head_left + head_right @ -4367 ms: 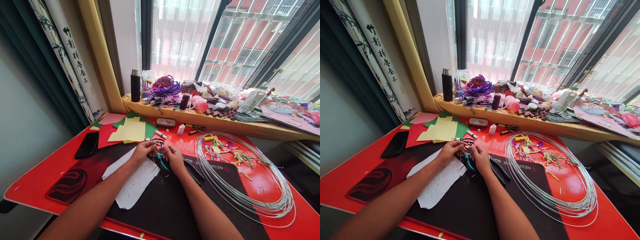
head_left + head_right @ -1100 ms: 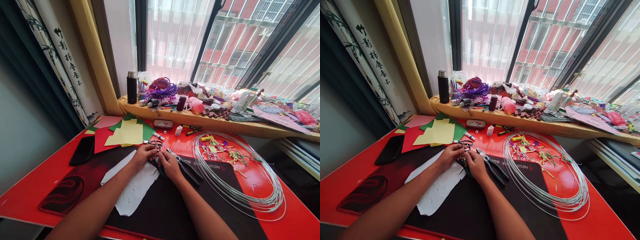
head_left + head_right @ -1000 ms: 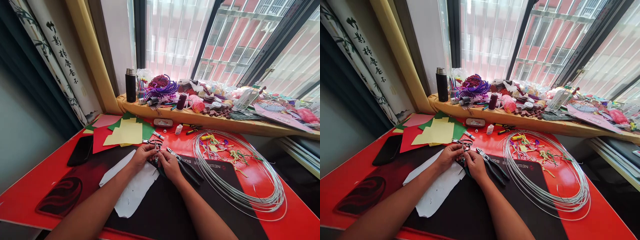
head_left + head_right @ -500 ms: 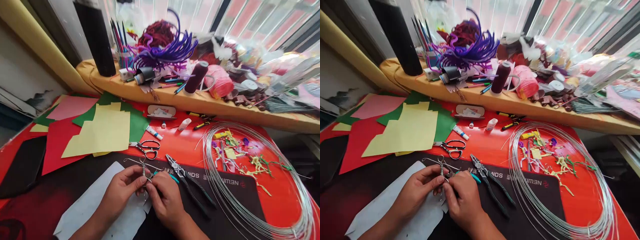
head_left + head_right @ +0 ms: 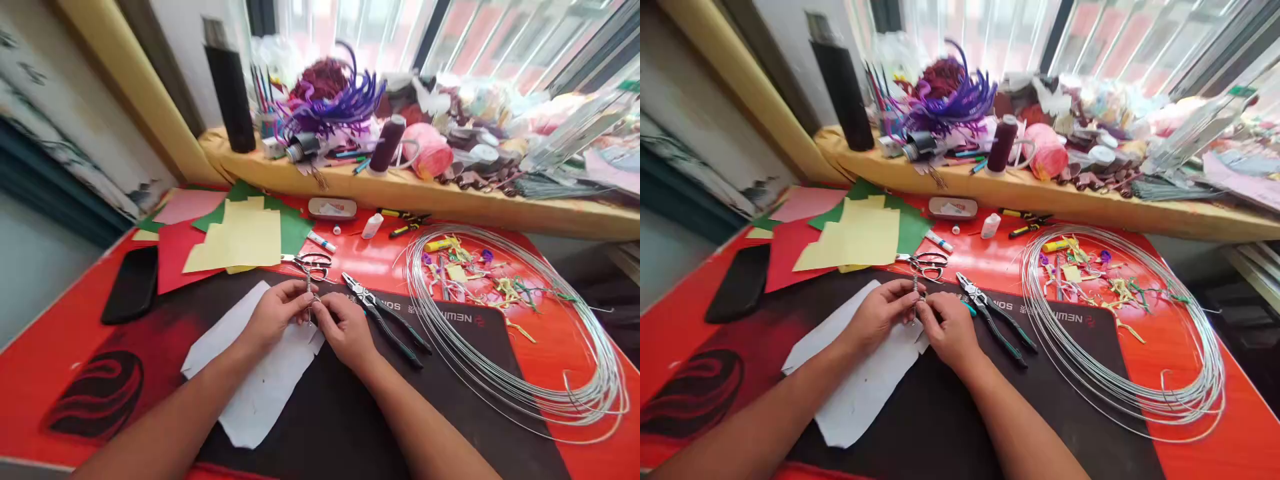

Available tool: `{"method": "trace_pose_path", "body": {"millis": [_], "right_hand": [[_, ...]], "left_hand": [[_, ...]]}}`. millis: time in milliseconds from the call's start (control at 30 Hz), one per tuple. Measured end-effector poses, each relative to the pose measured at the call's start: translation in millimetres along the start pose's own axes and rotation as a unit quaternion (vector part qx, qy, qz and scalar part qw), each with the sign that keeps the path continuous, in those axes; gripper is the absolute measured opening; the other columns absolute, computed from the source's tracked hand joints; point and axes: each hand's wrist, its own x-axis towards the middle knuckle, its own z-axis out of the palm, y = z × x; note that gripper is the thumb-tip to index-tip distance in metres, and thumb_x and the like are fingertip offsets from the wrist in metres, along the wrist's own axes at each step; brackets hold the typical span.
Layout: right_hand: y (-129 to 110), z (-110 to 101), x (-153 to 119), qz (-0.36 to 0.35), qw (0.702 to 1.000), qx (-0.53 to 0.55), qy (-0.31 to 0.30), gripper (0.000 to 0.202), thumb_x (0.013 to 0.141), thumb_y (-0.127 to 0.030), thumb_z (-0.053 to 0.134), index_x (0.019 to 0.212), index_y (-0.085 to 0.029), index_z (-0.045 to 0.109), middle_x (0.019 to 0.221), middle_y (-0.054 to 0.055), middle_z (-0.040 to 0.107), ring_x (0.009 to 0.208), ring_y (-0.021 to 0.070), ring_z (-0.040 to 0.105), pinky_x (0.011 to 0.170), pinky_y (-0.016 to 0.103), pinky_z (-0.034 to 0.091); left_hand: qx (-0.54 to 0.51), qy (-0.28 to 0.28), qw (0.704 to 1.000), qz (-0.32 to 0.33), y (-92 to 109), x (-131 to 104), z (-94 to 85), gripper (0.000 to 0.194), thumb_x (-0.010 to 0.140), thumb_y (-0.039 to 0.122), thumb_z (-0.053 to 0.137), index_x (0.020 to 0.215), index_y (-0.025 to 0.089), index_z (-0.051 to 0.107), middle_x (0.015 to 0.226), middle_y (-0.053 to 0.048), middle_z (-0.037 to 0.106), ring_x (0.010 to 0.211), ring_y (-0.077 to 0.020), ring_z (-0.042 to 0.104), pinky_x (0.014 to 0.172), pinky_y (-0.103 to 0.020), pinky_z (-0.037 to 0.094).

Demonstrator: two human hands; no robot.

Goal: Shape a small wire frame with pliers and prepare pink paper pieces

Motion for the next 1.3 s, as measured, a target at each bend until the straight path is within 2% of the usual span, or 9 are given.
{"method": "trace_pose_path", "body": {"millis": [167,333,800,1300], "right_hand": [[-3.0,3.1,-3.2,0.011,1.000,0.019,0.000,0.035,0.102,-0.040,0.052,0.074,-0.021,0.060,0.065,0.000,0.060,0.060,0.0164,0.054,0.061,0.028,0.041],[0.7,2.8,-3.5,0.009,0.999,0.040,0.009,0.037,0.102,-0.044,0.051,0.075,-0.021,0.059,0.062,-0.001,0.058,0.057,0.0158,0.053,0.058,0.027,0.039],[-4.9,1.1,-1.4,-0.007,1.000,0.025,0.007,0.037,0.103,-0.039,0.052,0.072,-0.021,0.060,0.066,0.000,0.060,0.061,0.0161,0.055,0.062,0.028,0.041],[-4.5,0.5,-1.5,-0.005,1.000,0.017,0.007,0.035,0.103,-0.038,0.052,0.073,-0.021,0.061,0.067,0.001,0.063,0.064,0.0163,0.057,0.063,0.027,0.042]], "left_hand": [[-0.006,-0.029,0.998,0.062,0.6,5.0,2.9,0.044,0.072,0.047,0.085,0.098,0.013,0.073,0.070,0.000,0.064,0.053,-0.0100,0.053,0.050,-0.023,0.041],[0.013,-0.047,0.995,0.088,-0.2,10.5,3.6,0.051,0.071,0.051,0.085,0.100,0.011,0.073,0.063,0.001,0.062,0.051,-0.0106,0.053,0.048,-0.023,0.040],[0.009,-0.063,0.996,0.066,-1.0,15.7,0.2,0.045,0.076,0.048,0.083,0.101,0.012,0.074,0.069,0.000,0.064,0.052,-0.0102,0.054,0.048,-0.023,0.041],[0.014,-0.073,0.996,0.056,1.8,16.6,-1.0,0.048,0.073,0.049,0.086,0.099,0.012,0.073,0.069,-0.001,0.064,0.051,-0.0099,0.054,0.048,-0.023,0.040]]}}
